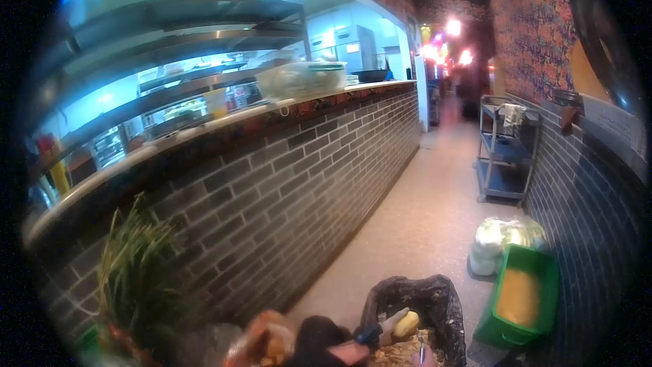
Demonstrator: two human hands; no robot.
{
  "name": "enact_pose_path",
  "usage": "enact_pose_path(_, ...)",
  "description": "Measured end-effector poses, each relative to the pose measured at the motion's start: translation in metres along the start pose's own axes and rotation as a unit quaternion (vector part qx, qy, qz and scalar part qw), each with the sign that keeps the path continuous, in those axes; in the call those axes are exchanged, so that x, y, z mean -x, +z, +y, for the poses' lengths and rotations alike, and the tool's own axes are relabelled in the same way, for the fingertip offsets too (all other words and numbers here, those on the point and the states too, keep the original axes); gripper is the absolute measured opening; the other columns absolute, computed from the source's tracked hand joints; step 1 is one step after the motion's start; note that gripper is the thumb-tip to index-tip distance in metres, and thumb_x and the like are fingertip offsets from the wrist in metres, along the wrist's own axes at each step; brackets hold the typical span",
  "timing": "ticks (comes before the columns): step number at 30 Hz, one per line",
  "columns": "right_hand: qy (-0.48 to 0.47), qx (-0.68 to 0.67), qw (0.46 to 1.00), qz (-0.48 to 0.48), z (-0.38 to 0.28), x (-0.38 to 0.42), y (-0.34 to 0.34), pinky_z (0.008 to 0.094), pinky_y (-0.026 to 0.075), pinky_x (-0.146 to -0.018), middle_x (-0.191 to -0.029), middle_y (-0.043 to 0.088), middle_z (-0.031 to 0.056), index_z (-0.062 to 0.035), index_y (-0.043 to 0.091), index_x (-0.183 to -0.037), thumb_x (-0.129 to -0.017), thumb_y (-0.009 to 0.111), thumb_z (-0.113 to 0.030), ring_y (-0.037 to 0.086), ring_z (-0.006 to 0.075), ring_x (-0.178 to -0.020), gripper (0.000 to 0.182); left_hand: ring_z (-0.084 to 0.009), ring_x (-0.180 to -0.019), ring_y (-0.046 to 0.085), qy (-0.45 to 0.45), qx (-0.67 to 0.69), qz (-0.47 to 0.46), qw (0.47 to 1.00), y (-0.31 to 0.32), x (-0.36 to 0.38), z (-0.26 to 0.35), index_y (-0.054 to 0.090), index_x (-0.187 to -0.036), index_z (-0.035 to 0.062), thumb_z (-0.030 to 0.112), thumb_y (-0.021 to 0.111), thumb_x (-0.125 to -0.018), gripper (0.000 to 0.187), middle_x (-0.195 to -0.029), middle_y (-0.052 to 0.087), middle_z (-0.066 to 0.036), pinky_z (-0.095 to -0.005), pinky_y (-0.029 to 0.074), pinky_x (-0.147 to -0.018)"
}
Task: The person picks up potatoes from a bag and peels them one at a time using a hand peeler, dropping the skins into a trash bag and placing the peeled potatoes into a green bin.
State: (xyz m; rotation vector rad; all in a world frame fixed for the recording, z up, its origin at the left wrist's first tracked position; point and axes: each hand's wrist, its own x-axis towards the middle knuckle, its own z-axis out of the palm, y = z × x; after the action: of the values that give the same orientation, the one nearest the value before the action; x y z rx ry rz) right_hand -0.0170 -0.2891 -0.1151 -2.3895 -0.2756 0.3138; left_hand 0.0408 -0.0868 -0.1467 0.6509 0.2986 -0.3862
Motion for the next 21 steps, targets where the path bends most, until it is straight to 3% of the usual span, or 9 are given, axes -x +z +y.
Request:
enact_pose_path(1,-0.01,-0.015,0.998,0.054,0.019,0.001,0.01,0.0475,0.043,-0.095,-0.126,0.058,0.0239,-0.0131,0.057,-0.13,-0.095,0.049,-0.047,0.054,0.041,-0.115,0.049,-0.0175,-0.077,0.064,-0.016,0.006,0.0,1.0,0.002,-0.002,-0.005,0.065,-0.099,0.0082,0.053,0.063,-0.089,0.046,-0.09,0.066,-0.005,-0.0302,0.055,-0.071)
enact_pose_path(3,-0.034,0.004,0.997,0.07,0.035,0.0,0.014,0.0479,0.044,-0.094,-0.123,0.059,0.0239,-0.0121,0.053,-0.134,-0.095,0.048,-0.049,0.06,0.0379,-0.108,0.054,-0.0171,-0.079,0.064,-0.011,-0.013,-0.008,1.0,0.015,0.005,-0.009,0.065,-0.101,0.0088,0.052,0.063,-0.089,0.045,-0.091,0.066,-0.005,-0.0303,0.055,-0.072)
enact_pose_path(5,-0.004,-0.129,0.988,0.091,0.033,0.005,0.013,0.042,0.048,-0.089,-0.111,0.064,0.0238,-0.0041,0.055,-0.127,-0.088,0.058,-0.026,0.063,0.0375,-0.103,0.045,-0.0168,-0.081,0.064,-0.01,-0.037,-0.018,0.999,0.025,0.018,-0.006,0.065,-0.103,0.0094,0.052,0.063,-0.089,0.045,-0.093,0.066,-0.004,-0.0304,0.054,-0.073)
enact_pose_path(6,-0.01,-0.119,0.986,0.112,0.035,0.011,0.012,0.0417,0.048,-0.089,-0.11,0.064,0.023,-0.0046,0.055,-0.126,-0.086,0.059,-0.024,0.062,0.0377,-0.104,0.045,-0.0163,-0.083,0.064,0.002,-0.03,0.001,1.0,0.032,0.023,-0.009,0.065,-0.103,0.0106,0.053,0.063,-0.088,0.045,-0.094,0.067,-0.003,-0.0311,0.054,-0.074)
enact_pose_path(11,-0.058,-0.165,0.98,0.098,0.038,0.034,0.001,0.0412,0.048,-0.089,-0.11,0.065,0.023,-0.0042,0.056,-0.125,-0.086,0.06,-0.023,0.062,0.0379,-0.104,0.044,-0.0182,-0.094,0.064,0.011,-0.087,0.086,0.992,0.04,0.049,-0.017,0.063,-0.111,0.0115,0.052,0.06,-0.09,0.045,-0.104,0.067,-0.004,-0.0369,0.055,-0.081)
enact_pose_path(13,-0.038,-0.171,0.98,0.091,0.04,0.038,-0.002,0.0417,0.047,-0.09,-0.108,0.065,0.0231,-0.0047,0.056,-0.124,-0.086,0.06,-0.022,0.061,0.0382,-0.105,0.042,-0.0159,-0.087,0.065,-0.007,-0.093,0.033,0.995,0.021,0.035,-0.016,0.065,-0.107,0.014,0.055,0.059,-0.089,0.045,-0.1,0.068,-0.002,-0.0355,0.055,-0.075)
enact_pose_path(17,0.007,-0.184,0.977,0.111,0.044,0.034,0.002,0.0428,0.049,-0.085,-0.105,0.065,0.0228,-0.0097,0.055,-0.128,-0.089,0.058,-0.027,0.063,0.0384,-0.099,0.043,-0.0178,-0.08,0.064,0.003,-0.133,0.049,0.99,0.006,0.019,-0.01,0.066,-0.101,0.0151,0.057,0.055,-0.089,0.045,-0.092,0.069,-0.002,-0.0343,0.052,-0.069)
enact_pose_path(20,-0.007,-0.199,0.976,0.092,0.061,0.018,0.022,0.0305,0.049,-0.059,-0.09,0.066,0.0109,-0.006,0.054,-0.128,-0.089,0.062,-0.025,0.062,0.015,-0.068,0.043,-0.0182,-0.076,0.064,0.003,-0.111,0.045,0.993,0.0,0.005,-0.008,0.065,-0.101,0.0129,0.054,0.055,-0.09,0.044,-0.091,0.069,-0.003,-0.0345,0.053,-0.067)
enact_pose_path(21,0.007,-0.198,0.975,0.1,0.066,0.015,0.025,0.0305,0.049,-0.059,-0.09,0.066,0.0109,-0.006,0.054,-0.128,-0.089,0.062,-0.025,0.062,0.015,-0.068,0.043,-0.0182,-0.076,0.064,-0.012,-0.113,0.038,0.993,-0.001,-0.004,-0.006,0.065,-0.101,0.0129,0.054,0.055,-0.09,0.044,-0.091,0.069,-0.003,-0.0345,0.053,-0.067)
